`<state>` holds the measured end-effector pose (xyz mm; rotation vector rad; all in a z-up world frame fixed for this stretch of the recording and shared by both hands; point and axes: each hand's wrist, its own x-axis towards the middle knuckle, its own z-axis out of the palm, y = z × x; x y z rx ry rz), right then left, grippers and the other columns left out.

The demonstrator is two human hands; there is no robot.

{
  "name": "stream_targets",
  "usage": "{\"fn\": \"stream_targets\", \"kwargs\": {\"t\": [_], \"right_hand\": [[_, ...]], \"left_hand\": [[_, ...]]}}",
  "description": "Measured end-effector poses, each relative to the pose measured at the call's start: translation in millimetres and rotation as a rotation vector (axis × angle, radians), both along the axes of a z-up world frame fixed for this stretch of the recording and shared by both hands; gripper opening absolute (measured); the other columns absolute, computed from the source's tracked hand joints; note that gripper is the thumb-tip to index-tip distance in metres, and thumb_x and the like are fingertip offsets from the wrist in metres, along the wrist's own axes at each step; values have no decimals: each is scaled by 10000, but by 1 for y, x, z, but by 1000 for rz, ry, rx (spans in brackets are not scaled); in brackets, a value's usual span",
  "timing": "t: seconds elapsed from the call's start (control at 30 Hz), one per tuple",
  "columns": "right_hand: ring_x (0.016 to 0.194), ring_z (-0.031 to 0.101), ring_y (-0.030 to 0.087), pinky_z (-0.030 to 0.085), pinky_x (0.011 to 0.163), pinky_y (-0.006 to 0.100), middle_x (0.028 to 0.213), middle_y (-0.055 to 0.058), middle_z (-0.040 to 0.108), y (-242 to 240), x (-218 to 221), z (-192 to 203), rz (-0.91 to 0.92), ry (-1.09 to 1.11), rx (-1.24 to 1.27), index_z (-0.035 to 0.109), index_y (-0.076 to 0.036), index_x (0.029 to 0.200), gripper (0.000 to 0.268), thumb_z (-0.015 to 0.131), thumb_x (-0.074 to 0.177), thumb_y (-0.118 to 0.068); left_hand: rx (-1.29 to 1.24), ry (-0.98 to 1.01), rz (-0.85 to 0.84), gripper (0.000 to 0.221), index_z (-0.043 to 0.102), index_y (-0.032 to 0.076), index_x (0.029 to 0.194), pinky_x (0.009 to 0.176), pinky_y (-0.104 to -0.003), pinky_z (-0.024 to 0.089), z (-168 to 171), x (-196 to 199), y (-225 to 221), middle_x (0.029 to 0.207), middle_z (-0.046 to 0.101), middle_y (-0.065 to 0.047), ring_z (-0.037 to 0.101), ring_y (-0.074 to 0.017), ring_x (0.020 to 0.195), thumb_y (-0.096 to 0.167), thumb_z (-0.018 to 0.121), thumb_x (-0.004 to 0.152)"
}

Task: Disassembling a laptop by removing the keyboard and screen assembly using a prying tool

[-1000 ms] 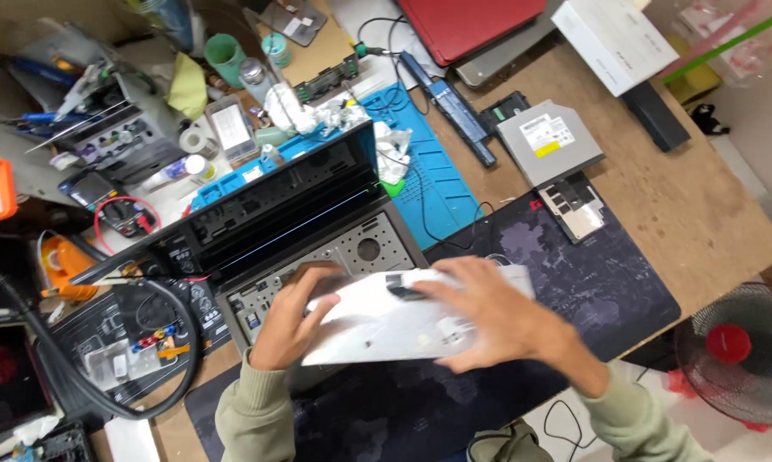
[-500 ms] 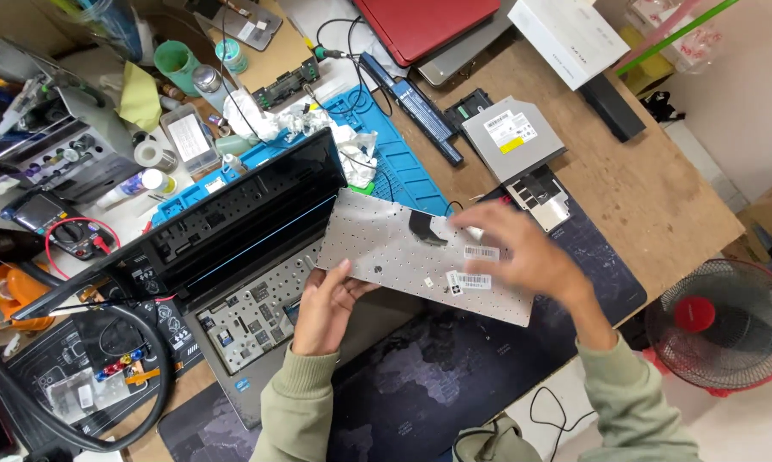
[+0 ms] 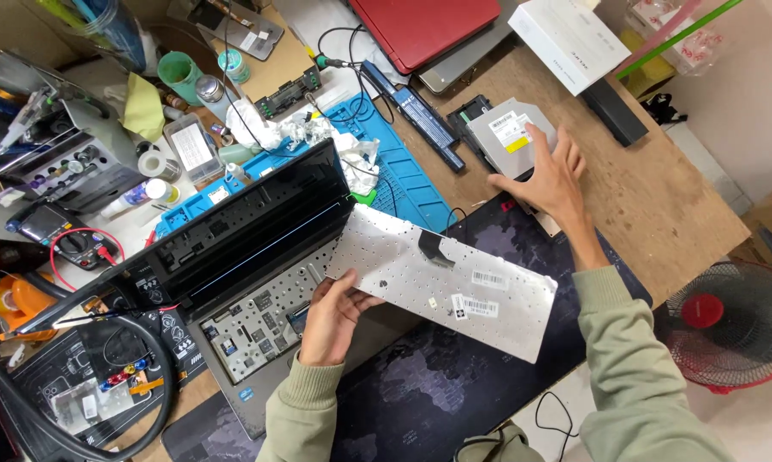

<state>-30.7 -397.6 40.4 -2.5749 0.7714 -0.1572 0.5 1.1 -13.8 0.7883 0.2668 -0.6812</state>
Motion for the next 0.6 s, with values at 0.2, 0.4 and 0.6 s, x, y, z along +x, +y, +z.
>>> {"fn": "stream_targets", "kwargs": {"t": [0.2, 0.4, 0.6], "right_hand": [[1334, 397, 455, 319, 1071, 569, 1437, 218, 401, -50, 10, -31, -24, -6, 77, 450, -233, 1460, 975, 837, 677, -665], [1421, 423, 369, 302, 1137, 498, 1448, 138, 458, -84, 24, -57, 146, -323, 16, 543, -195, 1398, 647, 835, 834, -322], [1322, 549, 355, 399, 1122, 491, 1271, 133, 560, -77, 32, -65, 170, -450, -40, 667, -101, 1238, 340, 829, 972, -237]], "left_hand": [[1, 5, -15, 112, 632, -34, 930, 697, -469, 657, 3, -2, 3, 904, 755, -266, 780, -369, 736, 69, 629, 974], [21, -16, -57, 147, 667, -47, 1013, 674, -460, 654, -21, -4, 10, 926, 760, -264, 783, -363, 742, 82, 605, 984], [33, -8, -58, 161, 645, -58, 1005, 666, -433, 654, 19, -10, -6, 924, 765, -266, 783, -332, 735, 99, 633, 968]]}}
